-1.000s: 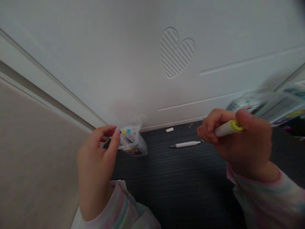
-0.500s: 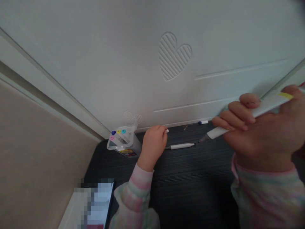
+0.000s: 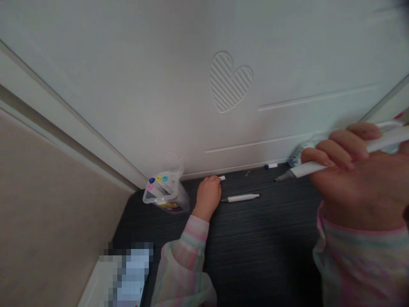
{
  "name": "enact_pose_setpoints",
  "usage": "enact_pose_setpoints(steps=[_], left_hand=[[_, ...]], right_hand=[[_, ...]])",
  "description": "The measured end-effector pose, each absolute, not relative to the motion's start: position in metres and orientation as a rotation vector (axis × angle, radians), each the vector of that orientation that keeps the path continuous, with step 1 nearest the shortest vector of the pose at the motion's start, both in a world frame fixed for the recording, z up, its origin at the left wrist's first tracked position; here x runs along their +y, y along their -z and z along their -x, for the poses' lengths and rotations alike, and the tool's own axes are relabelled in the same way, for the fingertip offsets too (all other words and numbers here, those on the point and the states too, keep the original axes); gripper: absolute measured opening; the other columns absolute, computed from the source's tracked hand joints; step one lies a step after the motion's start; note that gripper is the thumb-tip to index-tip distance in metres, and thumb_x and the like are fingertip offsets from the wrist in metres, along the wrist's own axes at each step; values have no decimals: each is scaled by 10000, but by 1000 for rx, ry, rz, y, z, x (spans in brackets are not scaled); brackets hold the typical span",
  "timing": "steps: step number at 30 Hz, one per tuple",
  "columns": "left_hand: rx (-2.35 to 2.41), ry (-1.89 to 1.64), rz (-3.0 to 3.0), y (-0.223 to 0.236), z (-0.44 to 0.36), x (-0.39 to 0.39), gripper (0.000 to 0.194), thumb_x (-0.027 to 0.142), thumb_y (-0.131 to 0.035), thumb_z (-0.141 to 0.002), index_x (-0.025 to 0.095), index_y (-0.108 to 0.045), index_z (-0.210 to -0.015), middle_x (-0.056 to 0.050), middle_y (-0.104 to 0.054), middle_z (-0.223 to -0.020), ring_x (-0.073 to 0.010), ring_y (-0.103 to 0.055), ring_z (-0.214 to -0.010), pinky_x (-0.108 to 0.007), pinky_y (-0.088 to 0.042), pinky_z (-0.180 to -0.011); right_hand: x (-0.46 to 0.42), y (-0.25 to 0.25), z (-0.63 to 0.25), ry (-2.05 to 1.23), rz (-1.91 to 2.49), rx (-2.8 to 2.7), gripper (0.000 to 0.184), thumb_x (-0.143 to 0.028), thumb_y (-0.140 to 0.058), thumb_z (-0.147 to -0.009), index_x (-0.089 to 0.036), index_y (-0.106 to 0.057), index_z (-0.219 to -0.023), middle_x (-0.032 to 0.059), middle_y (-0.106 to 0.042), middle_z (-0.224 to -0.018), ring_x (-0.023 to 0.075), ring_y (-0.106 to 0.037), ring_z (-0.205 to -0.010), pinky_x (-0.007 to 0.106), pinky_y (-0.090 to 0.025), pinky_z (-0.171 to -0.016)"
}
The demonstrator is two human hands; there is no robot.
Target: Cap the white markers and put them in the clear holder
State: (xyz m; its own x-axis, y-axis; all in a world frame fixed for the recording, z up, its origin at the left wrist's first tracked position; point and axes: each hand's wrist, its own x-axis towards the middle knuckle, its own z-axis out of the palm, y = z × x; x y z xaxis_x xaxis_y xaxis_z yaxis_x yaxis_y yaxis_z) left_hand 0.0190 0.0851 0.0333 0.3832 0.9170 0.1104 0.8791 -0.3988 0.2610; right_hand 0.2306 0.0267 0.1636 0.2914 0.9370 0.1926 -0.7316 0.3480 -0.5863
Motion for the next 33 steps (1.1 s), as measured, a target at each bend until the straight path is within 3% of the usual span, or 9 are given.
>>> enact_pose_setpoints(steps=[5, 16, 22, 27, 33], left_hand=[[1649, -331, -2437, -34, -15, 86, 236, 116, -440, -796, 167, -604, -958, -66, -613, -1001, -186, -526, -961, -307, -394, -875], [1556, -426, -2266, -40, -9, 87, 209, 68, -435, -745, 144, -600, -848, -87, -620, -909, -194, -554, -893, -332, -410, -830], [1289, -598, -2147, -71, -9, 75, 170, 132, -469, -765, 167, -545, -913, -24, -627, -898, -128, -575, -815, -253, -446, -755], [975, -690, -1863, -106, -10, 55, 133, 178, -508, -767, 170, -533, -898, -12, -605, -872, -113, -570, -787, -234, -455, -713], [957, -687, -1866, -122, -10, 41, 140, 155, -514, -763, 189, -542, -895, 5, -596, -853, -112, -542, -773, -238, -431, -712]], right_hand=[[24, -169, -226, -1140, 455, -462, 293, -438, -268, -671, -182, -320, -537, -72, -162, -413, 50, -146, -336, 212, -191, -379], [25, -166, -225, -1130, 313, -272, 190, -347, -276, -726, -186, -253, -628, -52, -244, -460, 61, -212, -373, 211, -272, -408], [26, -163, -224, -1159, 291, -326, 163, -301, -353, -627, -190, -233, -629, -51, -247, -470, 62, -209, -388, 219, -289, -415], [25, -163, -217, -1268, 250, -318, 203, -323, -380, -681, -190, -236, -625, -55, -243, -481, 62, -210, -398, 219, -277, -421], [19, -167, -203, -1336, 256, -302, 259, -337, -441, -669, -187, -244, -592, -61, -226, -468, 56, -171, -392, 217, -248, -398]])
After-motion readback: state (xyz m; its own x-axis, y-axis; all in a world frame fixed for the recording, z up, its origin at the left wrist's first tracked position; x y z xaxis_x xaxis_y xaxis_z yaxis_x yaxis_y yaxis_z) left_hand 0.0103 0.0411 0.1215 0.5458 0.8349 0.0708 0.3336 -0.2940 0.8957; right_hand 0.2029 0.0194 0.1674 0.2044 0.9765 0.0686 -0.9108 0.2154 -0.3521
